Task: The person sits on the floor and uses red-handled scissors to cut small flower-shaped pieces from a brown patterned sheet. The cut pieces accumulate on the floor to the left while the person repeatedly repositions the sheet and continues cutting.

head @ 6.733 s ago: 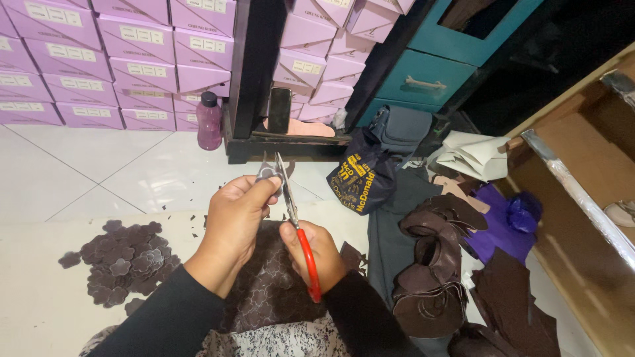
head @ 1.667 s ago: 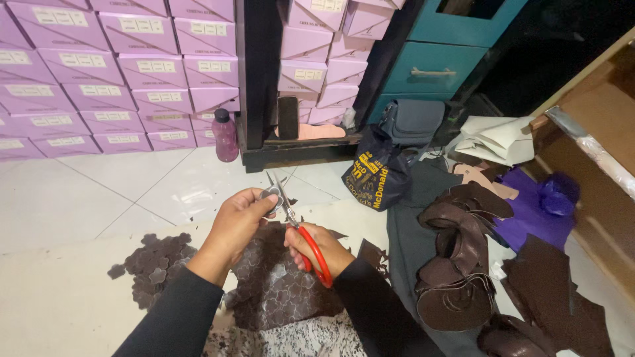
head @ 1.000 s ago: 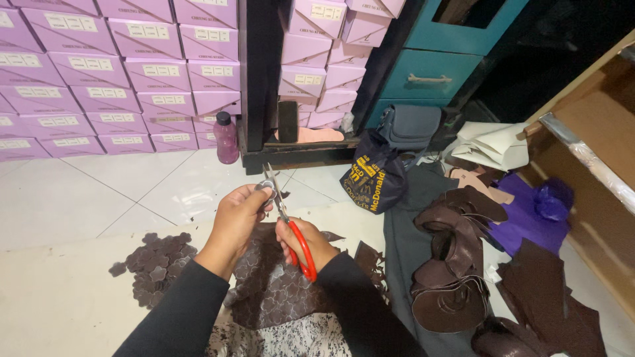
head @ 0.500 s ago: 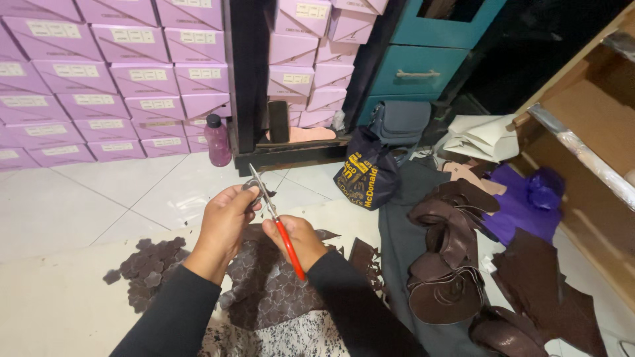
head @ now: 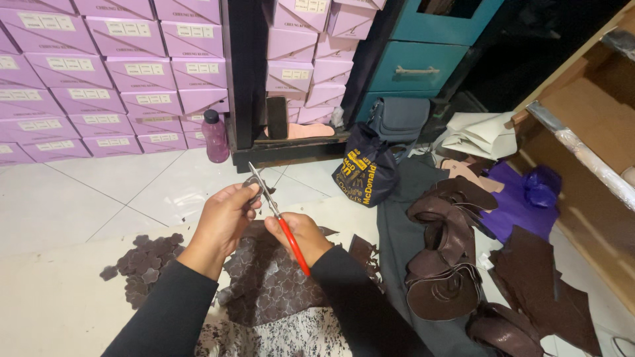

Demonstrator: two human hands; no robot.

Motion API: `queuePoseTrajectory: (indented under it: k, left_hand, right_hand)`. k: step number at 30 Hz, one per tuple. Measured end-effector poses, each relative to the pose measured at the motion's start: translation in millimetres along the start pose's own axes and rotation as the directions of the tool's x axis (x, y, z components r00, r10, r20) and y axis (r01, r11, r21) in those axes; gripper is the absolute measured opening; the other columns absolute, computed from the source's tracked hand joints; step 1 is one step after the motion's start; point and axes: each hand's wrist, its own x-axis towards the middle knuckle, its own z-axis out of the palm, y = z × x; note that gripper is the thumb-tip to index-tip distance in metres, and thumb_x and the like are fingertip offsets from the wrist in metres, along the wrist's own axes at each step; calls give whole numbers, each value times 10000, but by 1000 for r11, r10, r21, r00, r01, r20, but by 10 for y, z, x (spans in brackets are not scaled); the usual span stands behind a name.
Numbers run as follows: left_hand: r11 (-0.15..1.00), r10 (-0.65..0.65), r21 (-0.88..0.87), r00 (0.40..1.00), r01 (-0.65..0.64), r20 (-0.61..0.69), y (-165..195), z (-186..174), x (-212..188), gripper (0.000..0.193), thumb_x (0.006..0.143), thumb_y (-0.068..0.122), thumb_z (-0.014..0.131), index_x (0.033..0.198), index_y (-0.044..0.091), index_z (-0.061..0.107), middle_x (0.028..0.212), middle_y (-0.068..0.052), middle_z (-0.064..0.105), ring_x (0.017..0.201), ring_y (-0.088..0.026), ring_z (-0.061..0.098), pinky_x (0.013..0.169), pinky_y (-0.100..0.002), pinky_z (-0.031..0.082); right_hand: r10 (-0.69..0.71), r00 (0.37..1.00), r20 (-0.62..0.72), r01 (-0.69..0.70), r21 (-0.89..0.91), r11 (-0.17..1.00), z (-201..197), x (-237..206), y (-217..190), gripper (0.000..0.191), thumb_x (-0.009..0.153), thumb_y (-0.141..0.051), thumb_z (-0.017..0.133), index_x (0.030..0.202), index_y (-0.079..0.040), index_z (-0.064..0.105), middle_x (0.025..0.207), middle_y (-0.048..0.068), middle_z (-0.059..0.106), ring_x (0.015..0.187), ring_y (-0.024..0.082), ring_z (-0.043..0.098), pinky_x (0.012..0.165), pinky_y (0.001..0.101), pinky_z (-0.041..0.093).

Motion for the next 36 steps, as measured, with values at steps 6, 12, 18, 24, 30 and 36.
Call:
queuePoseTrajectory:
  k: [6,12,18,24,30,36]
  left_hand:
    - [999,22,-31,999,-21,28,-59,-20,56,116,944,149,704,930,48,648,808,-17,646,691,-86,549,590,-213,434]
    - [992,0,126,1000,2,-15,-25,3,52,137,941,192,685,982,61,674,810,2,657,711,-77,563,562,-215,412]
    - [949,104,302,994,-90,-32,73,-1,6,164,898,180,699,1035,91,699,875,19,703,790,-71,624,638,-233,445]
    - [930,112,354,994,-102,-10,83,-9,18,174,908,202,711,1001,55,712,859,-9,719,800,-81,651,668,-238,450]
    - [931,137,339,990,-134,16,99,10,6,169,898,192,722,1002,62,692,869,-8,718,804,-84,664,671,-250,451]
    - [933,139,331,990,-139,23,131,42,-3,157,918,214,689,992,76,691,897,7,733,834,-80,689,714,-250,493]
  right_hand:
    - [0,1000,-10,0,59,998,91,60,75,565,952,-626,551,787,-86,536,587,-6,507,481,98,524,453,257,447]
    - [9,999,48,-8,-17,1000,39,138,145,542,945,-618,547,930,-79,600,733,-7,555,609,96,570,556,265,523]
    - [25,999,47,-21,-76,997,7,115,113,579,947,-620,550,950,-44,615,759,11,574,654,105,591,587,281,548]
    - [42,998,38,-39,-65,997,-20,91,75,559,924,-618,567,950,-63,627,761,-2,588,662,94,592,586,277,536]
    - [-77,995,-58,70,-109,992,-22,136,133,503,941,-528,682,833,-38,638,630,-20,550,574,82,517,520,269,426]
    - [-27,996,-84,27,-1,1000,-30,164,167,387,882,-421,768,875,-51,654,680,-9,601,573,76,553,521,244,456]
